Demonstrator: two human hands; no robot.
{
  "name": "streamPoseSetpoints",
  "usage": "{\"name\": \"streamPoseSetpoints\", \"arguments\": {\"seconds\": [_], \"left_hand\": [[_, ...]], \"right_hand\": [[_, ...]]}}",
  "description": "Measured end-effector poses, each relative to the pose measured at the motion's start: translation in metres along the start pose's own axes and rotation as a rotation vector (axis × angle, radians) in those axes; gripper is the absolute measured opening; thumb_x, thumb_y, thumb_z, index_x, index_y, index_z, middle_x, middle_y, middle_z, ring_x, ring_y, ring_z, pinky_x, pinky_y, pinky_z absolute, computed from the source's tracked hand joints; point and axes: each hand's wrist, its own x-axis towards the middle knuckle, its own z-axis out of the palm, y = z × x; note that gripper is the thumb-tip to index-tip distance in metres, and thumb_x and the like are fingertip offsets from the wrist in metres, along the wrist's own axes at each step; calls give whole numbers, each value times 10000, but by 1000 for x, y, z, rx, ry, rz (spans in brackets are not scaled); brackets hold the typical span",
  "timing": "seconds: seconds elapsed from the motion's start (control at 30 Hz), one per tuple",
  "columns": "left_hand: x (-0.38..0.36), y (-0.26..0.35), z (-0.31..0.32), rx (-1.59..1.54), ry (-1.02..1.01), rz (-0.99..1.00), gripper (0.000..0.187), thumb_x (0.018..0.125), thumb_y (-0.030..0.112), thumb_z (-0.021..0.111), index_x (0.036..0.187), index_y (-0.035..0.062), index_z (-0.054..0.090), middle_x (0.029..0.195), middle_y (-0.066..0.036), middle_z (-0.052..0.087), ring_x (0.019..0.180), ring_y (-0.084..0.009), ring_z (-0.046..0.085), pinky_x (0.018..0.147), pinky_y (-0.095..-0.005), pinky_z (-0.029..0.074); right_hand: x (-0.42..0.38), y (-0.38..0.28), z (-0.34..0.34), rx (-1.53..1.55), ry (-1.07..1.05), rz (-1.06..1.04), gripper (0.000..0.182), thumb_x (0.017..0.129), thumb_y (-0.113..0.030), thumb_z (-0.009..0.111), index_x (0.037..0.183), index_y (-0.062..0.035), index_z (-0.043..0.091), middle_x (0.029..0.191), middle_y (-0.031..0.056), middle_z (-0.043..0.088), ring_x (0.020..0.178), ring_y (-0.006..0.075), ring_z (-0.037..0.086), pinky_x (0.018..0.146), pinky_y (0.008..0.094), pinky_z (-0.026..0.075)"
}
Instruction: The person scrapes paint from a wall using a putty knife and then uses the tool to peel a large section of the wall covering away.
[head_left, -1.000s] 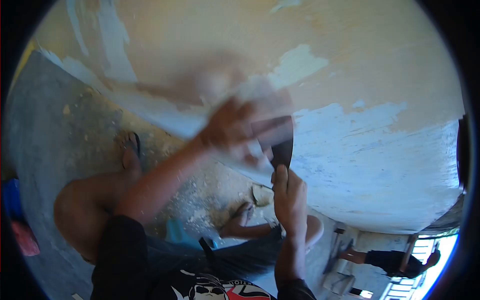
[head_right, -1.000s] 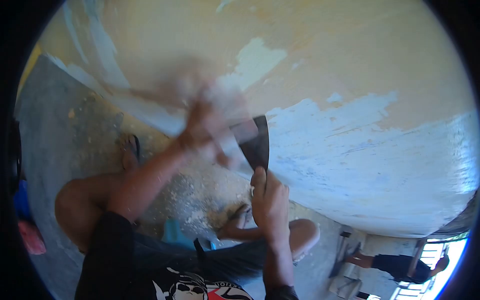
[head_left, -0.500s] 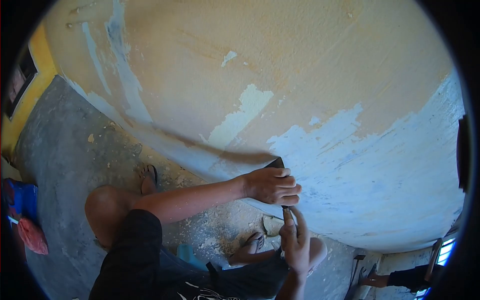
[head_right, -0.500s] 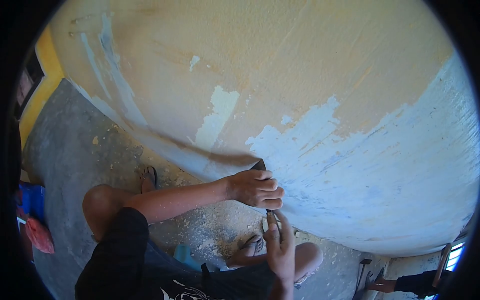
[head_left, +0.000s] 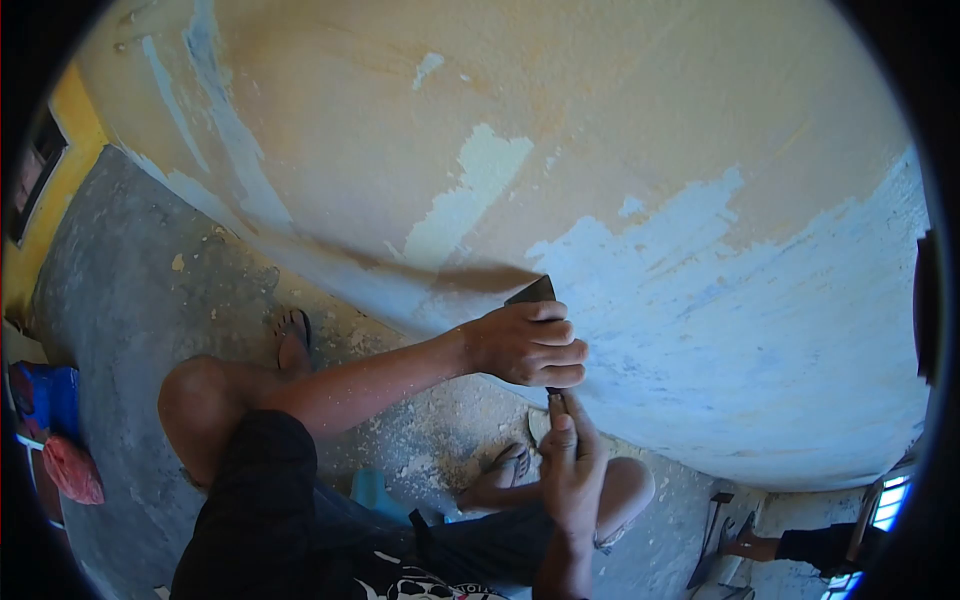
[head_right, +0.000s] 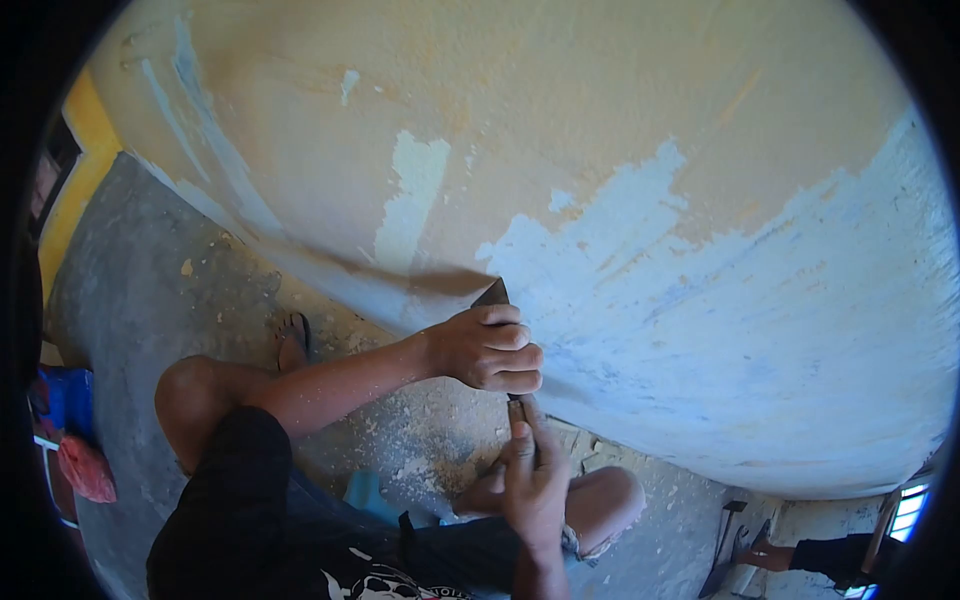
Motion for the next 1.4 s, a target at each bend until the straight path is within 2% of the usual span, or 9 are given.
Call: {"name": "streamPoseSetpoints", "arguments": {"seconds": [0.17, 0.33, 0.87, 1.1, 1.17, 1.23, 1.3, 1.37, 1.4], "left_hand": [[-11, -23, -6, 239, -8, 39, 140, 796, 270, 629, 717, 248, 516, 788, 117, 475, 806, -92, 426, 822, -278, 362], [8, -4, -7, 20, 52, -10, 133, 793, 277, 627, 725, 246, 517, 816, 115, 509, 848, -83, 464, 849, -278, 370], [7, -8, -8, 74, 45, -31, 151, 816, 228, 625, 707, 257, 524, 781, 129, 484, 786, -67, 457, 811, -233, 366], [-9, -12, -13, -27, -32, 38, 179, 805, 211, 658, 694, 209, 519, 787, 102, 506, 833, -98, 470, 845, -282, 450], [-11, 6, -3, 5, -60, -120, 98, 797, 181, 671, 798, 169, 574, 907, 47, 562, 1032, -149, 539, 1071, -393, 385], [2, 39, -36, -148, -61, -480, 323, 827, 174, 687, 1135, 154, 590, 1156, -84, 534, 1319, -256, 437, 1113, -590, 294], [5, 80, -46, -28, 175, -961, 451, 862, 222, 648, 1274, 96, 515, 1214, -121, 532, 1308, -278, 443, 1117, -546, 290], [6, 130, -18, -744, 810, -1585, 510, 960, 372, 515, 1293, -12, 466, 1321, -179, 491, 1344, -287, 422, 1112, -472, 322], [-29, 137, 13, -1151, 679, -1761, 576, 1005, 447, 421, 1285, -55, 460, 1316, -191, 515, 1322, -302, 448, 1118, -417, 330]], "right_hand": [[22, -7, 12, -102, -11, 5, 376, 1027, -127, 443, 1345, 64, 508, 992, 118, 694, 665, 74, 464, 604, 244, 426], [1, -10, -3, 22, 8, -46, 420, 1040, -198, 451, 1332, 99, 504, 670, -56, 440, 571, 22, 337, 483, 204, 281], [4, -16, -3, -44, 5, -29, 369, 1022, -140, 462, 1311, 74, 543, 760, 42, 590, 615, 69, 426, 548, 244, 388], [13, 10, 5, -62, -59, -37, 437, 1042, -216, 458, 1380, 62, 459, 647, 8, 477, 567, 74, 433, 523, 244, 380], [13, 3, -14, -25, -98, -19, 434, 1045, -236, 457, 1366, 56, 470, 651, 6, 483, 541, 63, 426, 497, 233, 367], [15, -4, -21, 3, -150, 0, 432, 1048, -255, 456, 1352, 51, 482, 655, 5, 489, 515, 52, 418, 470, 223, 353], [21, -5, -20, 78, -151, -17, 425, 1052, -277, 444, 1321, 49, 491, 659, 8, 507, 471, 34, 405, 425, 205, 330], [21, -3, -17, 70, -169, -27, 435, 1055, -292, 431, 1321, 49, 474, 656, 9, 518, 461, 33, 409, 414, 205, 325], [19, -4, -15, 83, -172, -27, 433, 1056, -295, 429, 1327, 41, 467, 649, 9, 518, 458, 33, 407, 411, 205, 322]]}}
